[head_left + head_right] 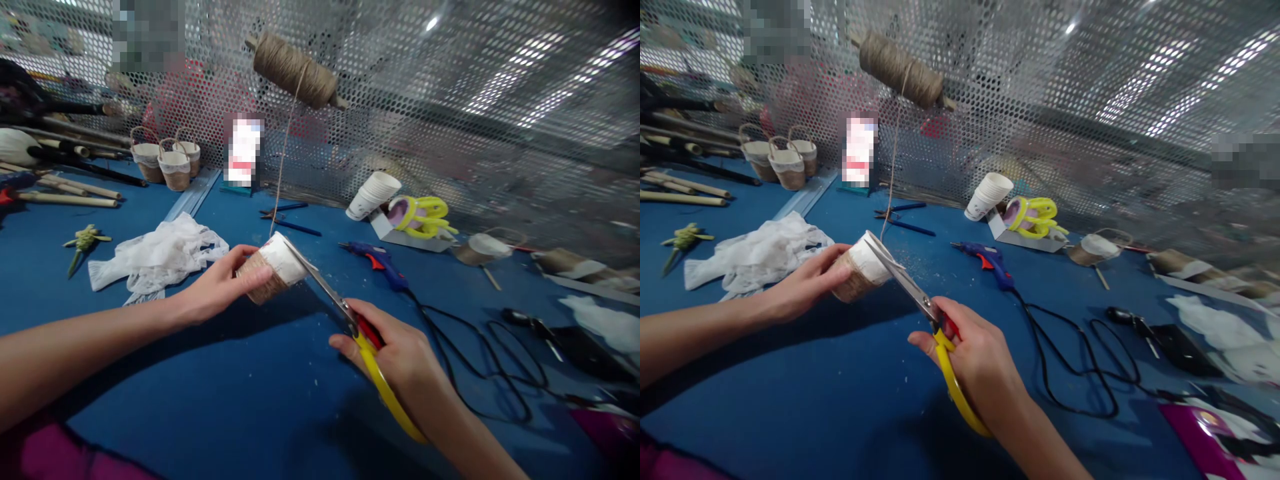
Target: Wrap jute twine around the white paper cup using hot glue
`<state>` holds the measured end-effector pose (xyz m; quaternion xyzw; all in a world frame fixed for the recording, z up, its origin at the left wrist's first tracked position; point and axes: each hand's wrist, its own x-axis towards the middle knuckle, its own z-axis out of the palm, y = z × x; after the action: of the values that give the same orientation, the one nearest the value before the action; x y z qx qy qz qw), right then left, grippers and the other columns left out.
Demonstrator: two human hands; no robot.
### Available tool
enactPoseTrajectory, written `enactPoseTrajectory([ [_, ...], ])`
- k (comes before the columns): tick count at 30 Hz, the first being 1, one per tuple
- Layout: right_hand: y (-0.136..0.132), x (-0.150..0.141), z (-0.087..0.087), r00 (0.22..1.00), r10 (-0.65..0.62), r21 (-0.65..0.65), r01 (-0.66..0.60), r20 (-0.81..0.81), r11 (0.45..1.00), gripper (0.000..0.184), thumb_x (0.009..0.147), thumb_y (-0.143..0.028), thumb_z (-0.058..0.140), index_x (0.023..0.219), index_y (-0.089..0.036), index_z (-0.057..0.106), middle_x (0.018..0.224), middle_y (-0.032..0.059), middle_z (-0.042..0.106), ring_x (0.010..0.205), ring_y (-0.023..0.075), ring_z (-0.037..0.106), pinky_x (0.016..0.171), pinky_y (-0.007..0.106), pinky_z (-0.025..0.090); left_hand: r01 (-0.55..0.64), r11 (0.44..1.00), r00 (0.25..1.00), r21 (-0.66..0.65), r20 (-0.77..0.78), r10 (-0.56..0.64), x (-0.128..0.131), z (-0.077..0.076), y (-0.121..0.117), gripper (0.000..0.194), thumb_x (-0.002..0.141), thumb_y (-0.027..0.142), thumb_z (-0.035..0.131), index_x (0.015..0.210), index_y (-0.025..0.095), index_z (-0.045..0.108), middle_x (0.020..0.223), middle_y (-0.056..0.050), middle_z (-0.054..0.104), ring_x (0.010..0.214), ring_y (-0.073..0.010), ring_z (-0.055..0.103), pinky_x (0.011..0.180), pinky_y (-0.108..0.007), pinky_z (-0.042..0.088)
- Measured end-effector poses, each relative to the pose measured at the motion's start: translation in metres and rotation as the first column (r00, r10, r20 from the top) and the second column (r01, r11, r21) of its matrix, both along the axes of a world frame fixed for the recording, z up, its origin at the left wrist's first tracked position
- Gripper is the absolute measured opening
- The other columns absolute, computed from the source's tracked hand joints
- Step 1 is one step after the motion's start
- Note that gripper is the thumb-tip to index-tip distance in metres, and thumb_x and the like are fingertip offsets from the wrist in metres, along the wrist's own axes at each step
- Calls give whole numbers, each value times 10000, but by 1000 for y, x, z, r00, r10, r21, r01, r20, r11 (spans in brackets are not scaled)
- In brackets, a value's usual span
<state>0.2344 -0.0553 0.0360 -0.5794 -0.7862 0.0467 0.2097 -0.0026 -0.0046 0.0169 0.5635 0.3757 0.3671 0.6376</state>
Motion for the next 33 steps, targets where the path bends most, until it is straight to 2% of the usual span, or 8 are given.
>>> enactPoseTrajectory([
  [1,0,1,-1,1000,4,12,-4,-4,1000,340,740,-489,532,904,-198,594,717,34,648,568,152,594,517,240,483,78,991,991,-113,114,-65,0,-1,1,501,750,513,540,1100,168,439,997,-100,568,811,-206,589,710,-337,473],
  [3,1,2,-2,1000,9,32,-9,-10,999,370,743,-510,517,912,-189,590,719,39,640,565,148,588,519,240,481,241,933,941,-266,298,-158,0,-3,3,486,765,531,513,1076,162,457,926,-96,579,696,-174,600,636,-312,484],
  [5,2,2,-3,1000,17,48,-17,1,999,407,716,-539,535,909,-183,582,682,28,613,534,138,562,485,235,465,294,909,911,-296,374,-173,1,-5,3,455,766,516,528,1031,149,484,858,-79,582,607,-131,579,564,-261,468],
  [9,4,1,-4,998,50,67,-53,49,996,496,668,-567,574,955,-163,549,657,13,555,505,124,509,423,229,423,212,943,933,-258,340,-117,4,-5,1,413,739,455,601,990,147,487,803,-46,561,543,-84,525,499,-207,421],
  [17,3,1,-7,996,62,77,-66,58,995,433,695,-508,580,949,-161,531,638,3,519,501,119,473,419,226,396,108,972,973,-207,223,-60,7,-4,-5,424,720,444,621,972,147,454,779,-17,506,573,-87,501,523,-225,405],
  [22,2,1,-7,998,51,63,-54,38,997,334,714,-451,577,907,-180,549,621,-5,536,508,120,492,459,224,421,69,986,983,-152,181,-40,6,-7,-5,420,726,437,613,982,146,451,765,-12,509,570,-88,493,524,-229,398],
  [33,0,-3,-3,999,32,26,-32,-21,999,310,735,-470,528,845,-188,597,608,21,595,502,139,534,481,238,455,34,994,988,-103,152,-18,6,-10,-2,404,743,425,602,1001,151,456,754,-8,517,578,-93,497,525,-227,397],
])
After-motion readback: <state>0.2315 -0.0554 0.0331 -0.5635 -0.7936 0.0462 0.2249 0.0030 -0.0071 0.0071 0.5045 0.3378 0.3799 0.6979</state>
